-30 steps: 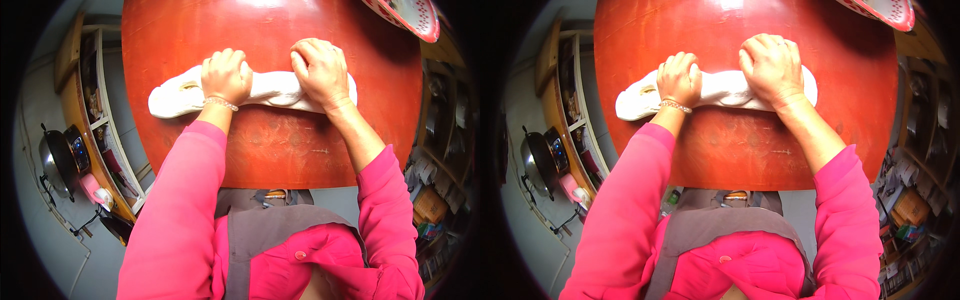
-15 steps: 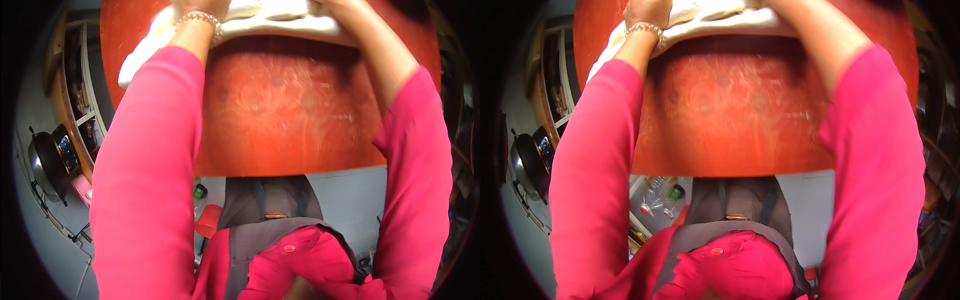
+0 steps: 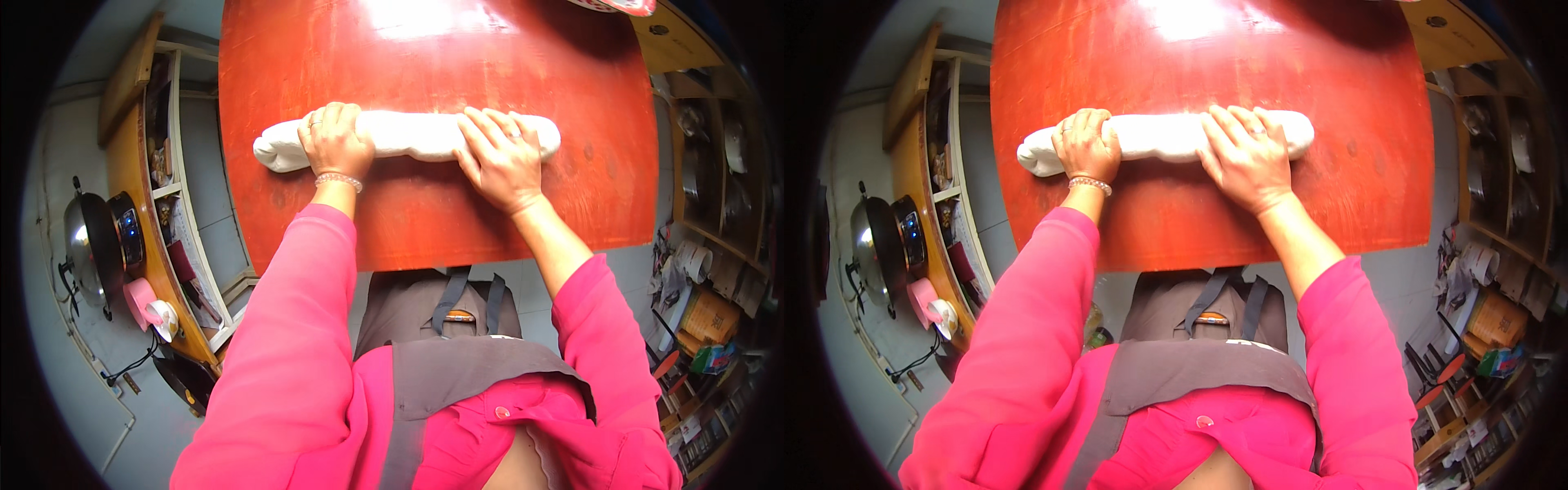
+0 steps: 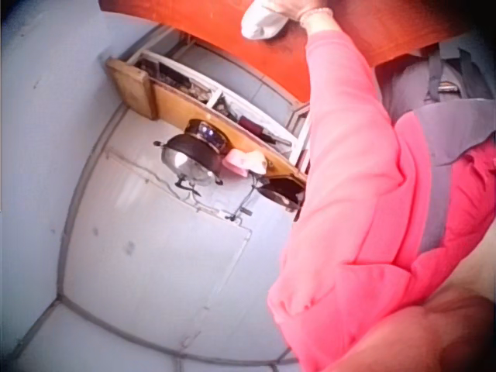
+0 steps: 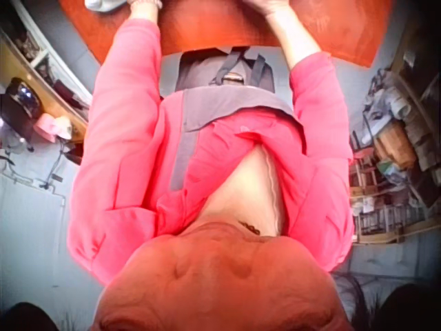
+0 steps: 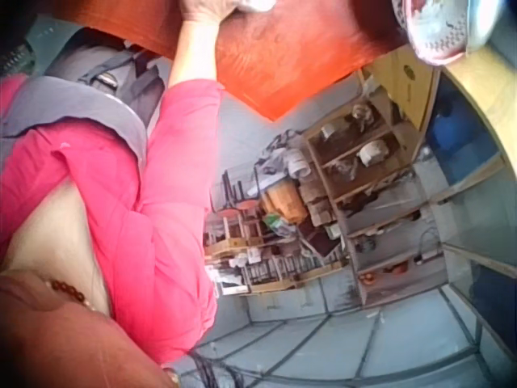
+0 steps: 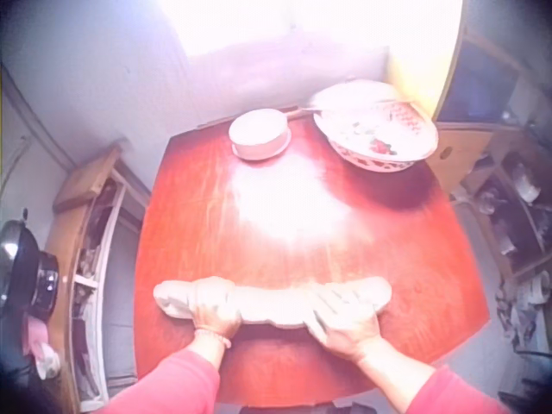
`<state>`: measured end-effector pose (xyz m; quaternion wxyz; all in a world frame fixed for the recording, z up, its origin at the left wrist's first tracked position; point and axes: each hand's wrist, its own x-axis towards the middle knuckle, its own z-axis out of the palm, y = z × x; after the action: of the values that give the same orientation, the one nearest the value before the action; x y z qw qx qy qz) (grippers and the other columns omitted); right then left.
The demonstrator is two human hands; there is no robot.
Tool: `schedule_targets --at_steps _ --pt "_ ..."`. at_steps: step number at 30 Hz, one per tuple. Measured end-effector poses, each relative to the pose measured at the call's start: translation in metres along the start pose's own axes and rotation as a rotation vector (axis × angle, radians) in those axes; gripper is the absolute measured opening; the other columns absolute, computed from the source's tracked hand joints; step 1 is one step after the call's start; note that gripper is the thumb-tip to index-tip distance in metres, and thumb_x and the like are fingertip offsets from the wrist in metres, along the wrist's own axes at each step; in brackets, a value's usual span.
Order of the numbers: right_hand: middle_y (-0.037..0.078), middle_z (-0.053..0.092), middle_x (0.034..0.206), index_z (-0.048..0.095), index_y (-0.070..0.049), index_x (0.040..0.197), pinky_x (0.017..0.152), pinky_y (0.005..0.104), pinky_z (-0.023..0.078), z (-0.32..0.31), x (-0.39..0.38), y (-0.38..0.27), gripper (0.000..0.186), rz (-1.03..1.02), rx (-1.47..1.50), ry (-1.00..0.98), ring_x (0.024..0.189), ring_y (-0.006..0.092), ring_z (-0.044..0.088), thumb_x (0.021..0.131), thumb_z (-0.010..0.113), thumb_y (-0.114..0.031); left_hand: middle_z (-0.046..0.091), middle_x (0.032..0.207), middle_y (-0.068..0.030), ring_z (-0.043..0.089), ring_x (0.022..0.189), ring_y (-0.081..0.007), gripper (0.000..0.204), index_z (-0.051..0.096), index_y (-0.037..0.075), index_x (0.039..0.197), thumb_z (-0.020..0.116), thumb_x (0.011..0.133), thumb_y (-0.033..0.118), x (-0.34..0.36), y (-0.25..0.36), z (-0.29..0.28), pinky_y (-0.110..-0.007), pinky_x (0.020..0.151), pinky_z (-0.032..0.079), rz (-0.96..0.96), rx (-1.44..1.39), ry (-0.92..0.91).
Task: The person kneads a large piece of dough on a red table, repeatedly folding and pressing it by hand. The person then uses a cleaver to cut the dough into two pieces and continues kneading one of the pieces.
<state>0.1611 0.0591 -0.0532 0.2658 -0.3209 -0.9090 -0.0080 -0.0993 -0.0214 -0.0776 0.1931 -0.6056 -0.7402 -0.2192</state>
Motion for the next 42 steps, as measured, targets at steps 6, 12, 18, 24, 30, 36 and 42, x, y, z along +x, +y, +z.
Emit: schedule_targets --at_steps 6,12,18,24,30,36,42 --pt "0.0 0.073 0.12 0.076 -0.017 0.105 0.106 0.0417 0.042 0.03 0.058 0.033 0.02 0.007 0.069 -0.002 0.112 0.0186 0.067 0.087 0.072 -0.026 0.072 0.093 -0.0057 0.066 0.093 -0.0291 0.015 0.07 0.012 0.091 0.059 0.091 0.021 0.056 -0.025 0.047 -0.045 0.09 0.047 -0.214 -0.039 -0.208" --pt "0.003 0.073 0.114 0.075 -0.014 0.097 0.101 0.0428 0.045 0.057 0.115 0.061 0.013 0.031 0.182 -0.094 0.112 0.0246 0.066 0.093 0.068 -0.024 0.073 0.09 -0.008 0.067 0.089 -0.032 0.023 0.066 0.01 0.087 0.054 0.097 0.026 0.089 -0.037 0.066 -0.046 0.086 0.05 -0.277 -0.129 -0.218" --pt "0.01 0.073 0.115 0.075 -0.005 0.1 0.096 0.0423 0.054 0.074 0.153 0.073 0.017 0.17 0.25 -0.289 0.107 0.0319 0.068 0.093 0.068 -0.019 0.073 0.082 -0.0124 0.068 0.083 -0.0358 0.029 0.066 0.01 0.082 0.053 0.099 0.031 0.12 -0.043 0.078 -0.051 0.079 0.054 -0.338 -0.143 -0.224" --pt "0.014 0.068 0.113 0.074 -0.008 0.106 0.092 0.0446 0.055 0.091 0.152 0.08 0.028 0.082 0.218 -0.239 0.101 0.0335 0.068 0.093 0.064 -0.03 0.07 0.085 -0.0203 0.066 0.084 -0.0487 0.032 0.07 0.011 0.093 0.051 0.1 0.036 0.121 -0.054 0.094 -0.056 0.079 0.053 -0.378 -0.229 -0.136" --pt "0.01 0.068 0.135 0.073 -0.013 0.121 0.103 0.0443 0.051 0.054 0.14 0.059 0.045 0.074 0.05 -0.378 0.124 0.0335 0.062 0.102 0.049 -0.045 0.072 0.123 -0.0192 0.065 0.12 -0.0414 0.039 0.076 0.008 0.109 0.05 0.098 0.035 0.147 -0.065 0.092 -0.047 0.103 0.052 -0.418 -0.046 -0.566" --pt "0.006 0.072 0.125 0.072 -0.015 0.119 0.102 0.0449 0.047 0.012 0.045 0.029 0.033 -0.037 0.109 -0.312 0.119 0.028 0.065 0.1 0.057 -0.038 0.074 0.11 -0.0174 0.069 0.106 -0.0352 0.025 0.075 0.007 0.098 0.054 0.093 0.021 0.1 -0.075 0.002 -0.047 0.096 0.052 -0.181 -0.01 -0.733" --pt "0.003 0.068 0.134 0.071 -0.015 0.126 0.107 0.04 0.041 -0.001 -0.005 -0.012 0.037 -0.036 0.041 -0.053 0.123 0.0207 0.063 0.09 0.072 -0.026 0.07 0.101 -0.0037 0.062 0.105 -0.0276 0.017 0.069 0.015 0.097 0.059 0.084 0.02 -0.024 -0.05 0.001 -0.043 0.104 0.039 -0.067 0.099 0.03"
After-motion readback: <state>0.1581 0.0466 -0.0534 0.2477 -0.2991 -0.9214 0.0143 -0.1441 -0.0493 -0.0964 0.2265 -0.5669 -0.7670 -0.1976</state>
